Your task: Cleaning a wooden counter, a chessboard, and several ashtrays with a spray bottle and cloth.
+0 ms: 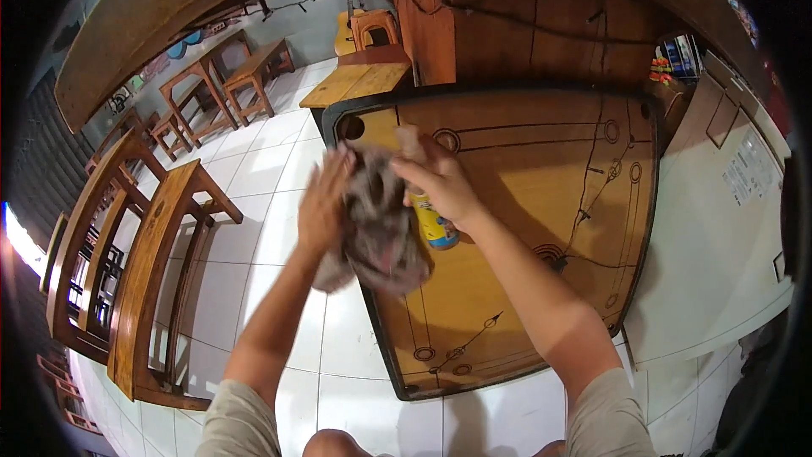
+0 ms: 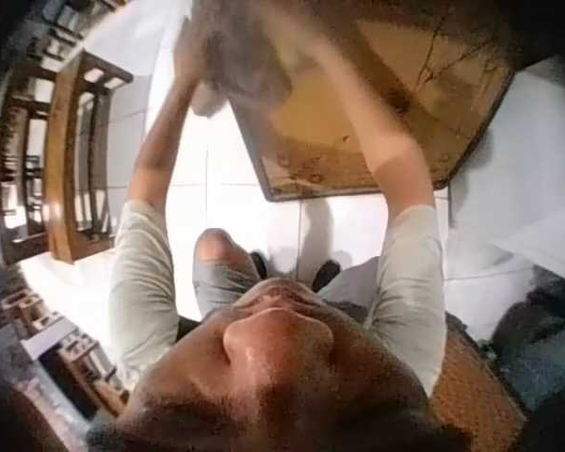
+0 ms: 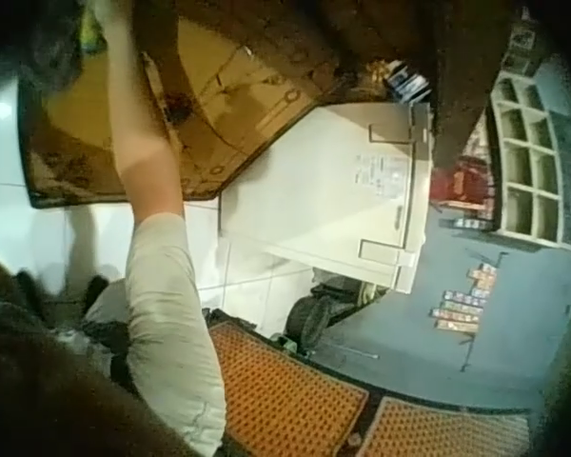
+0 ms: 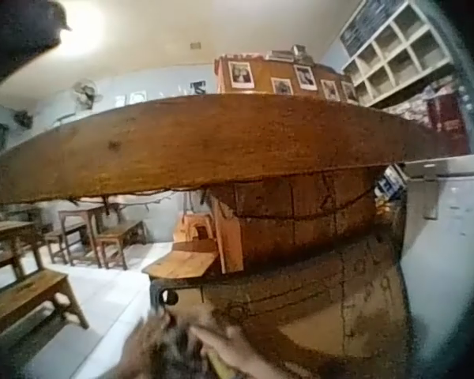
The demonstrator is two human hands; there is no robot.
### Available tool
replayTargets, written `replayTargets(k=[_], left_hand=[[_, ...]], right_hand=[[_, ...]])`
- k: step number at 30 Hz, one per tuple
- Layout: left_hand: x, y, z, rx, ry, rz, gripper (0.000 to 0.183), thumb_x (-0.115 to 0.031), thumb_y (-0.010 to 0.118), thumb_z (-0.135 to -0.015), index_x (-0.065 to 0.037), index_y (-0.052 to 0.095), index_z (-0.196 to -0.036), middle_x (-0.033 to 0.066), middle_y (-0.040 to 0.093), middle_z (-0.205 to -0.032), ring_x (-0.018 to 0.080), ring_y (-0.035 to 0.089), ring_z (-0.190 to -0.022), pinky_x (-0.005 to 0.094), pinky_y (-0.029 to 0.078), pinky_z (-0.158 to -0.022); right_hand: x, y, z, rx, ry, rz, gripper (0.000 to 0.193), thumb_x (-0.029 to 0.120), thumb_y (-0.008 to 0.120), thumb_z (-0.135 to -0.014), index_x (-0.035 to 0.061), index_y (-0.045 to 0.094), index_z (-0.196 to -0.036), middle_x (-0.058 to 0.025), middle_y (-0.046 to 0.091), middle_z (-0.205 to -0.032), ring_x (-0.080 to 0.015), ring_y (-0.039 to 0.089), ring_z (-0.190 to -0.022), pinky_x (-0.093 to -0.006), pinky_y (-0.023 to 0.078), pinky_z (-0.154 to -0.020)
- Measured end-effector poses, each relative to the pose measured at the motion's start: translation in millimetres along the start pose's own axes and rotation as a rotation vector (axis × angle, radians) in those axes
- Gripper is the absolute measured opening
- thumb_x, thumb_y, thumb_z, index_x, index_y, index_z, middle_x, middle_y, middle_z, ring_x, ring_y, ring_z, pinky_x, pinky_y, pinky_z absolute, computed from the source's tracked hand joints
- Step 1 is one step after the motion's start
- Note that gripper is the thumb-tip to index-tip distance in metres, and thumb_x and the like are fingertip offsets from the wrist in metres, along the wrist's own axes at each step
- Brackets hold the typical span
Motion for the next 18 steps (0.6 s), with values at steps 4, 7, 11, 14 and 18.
replayTargets(k=[4,7,11,14,18], left_hand=[[-3,-8,-45,-0.279,-0.071,-0.091,0.063,-0.009,0.067,-0.079,-0.006,0.049,-0.140,0.0183,0.043,-0.148,0.0376,0.040,-0.137,0.0482,0.032,-0.113],[-20,21,5,-0.309,-0.114,0.010,0.062,-0.007,0.071,-0.074,-0.005,0.053,-0.133,0.0177,0.048,-0.143,0.0417,0.044,-0.131,0.0493,0.036,-0.109],[-102,78,144,0.353,0.004,0.026,0.082,-0.027,0.073,-0.075,-0.015,0.039,-0.149,0.0121,0.033,-0.157,0.0339,0.030,-0.145,0.0551,0.019,-0.118],[-114,89,205,0.508,0.197,-0.051,0.077,-0.033,0.067,-0.082,-0.017,0.036,-0.151,0.0085,0.029,-0.160,0.0297,0.028,-0.146,0.0521,0.022,-0.118],[-85,83,169,0.591,0.261,0.177,0.076,-0.020,0.065,-0.081,-0.025,0.036,-0.152,0.0095,0.032,-0.158,0.0319,0.033,-0.144,0.0534,0.026,-0.116]], right_hand=[[1,-30,28,-0.085,0.118,-0.001,0.029,0.023,0.071,-0.090,0.0059,0.058,-0.110,0.0009,0.060,-0.089,-0.0089,0.057,-0.068,-0.0268,0.051,-0.056],[-8,-25,39,-0.092,0.141,-0.039,0.032,0.025,0.071,-0.091,0.0051,0.058,-0.112,-0.0010,0.062,-0.095,-0.0099,0.059,-0.072,-0.0274,0.052,-0.059],[-20,-38,44,-0.020,0.169,0.008,0.036,0.025,0.071,-0.091,0.0048,0.056,-0.117,-0.0017,0.061,-0.094,-0.0093,0.058,-0.071,-0.0272,0.051,-0.059],[-17,-30,41,0.048,0.147,0.004,0.036,0.023,0.070,-0.091,0.0042,0.055,-0.118,-0.0005,0.059,-0.088,-0.0080,0.055,-0.069,-0.0275,0.051,-0.058],[-21,-37,46,-0.068,0.130,-0.022,0.036,0.024,0.068,-0.092,0.0049,0.053,-0.119,-0.0015,0.058,-0.089,-0.0099,0.055,-0.068,-0.0289,0.051,-0.060]])
Point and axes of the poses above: each hand's wrist, its own z-axis away from the middle knuckle, its own y-axis out of the palm, x = y × z, the point moved 3 cm from there along -z, towards the middle knuckle
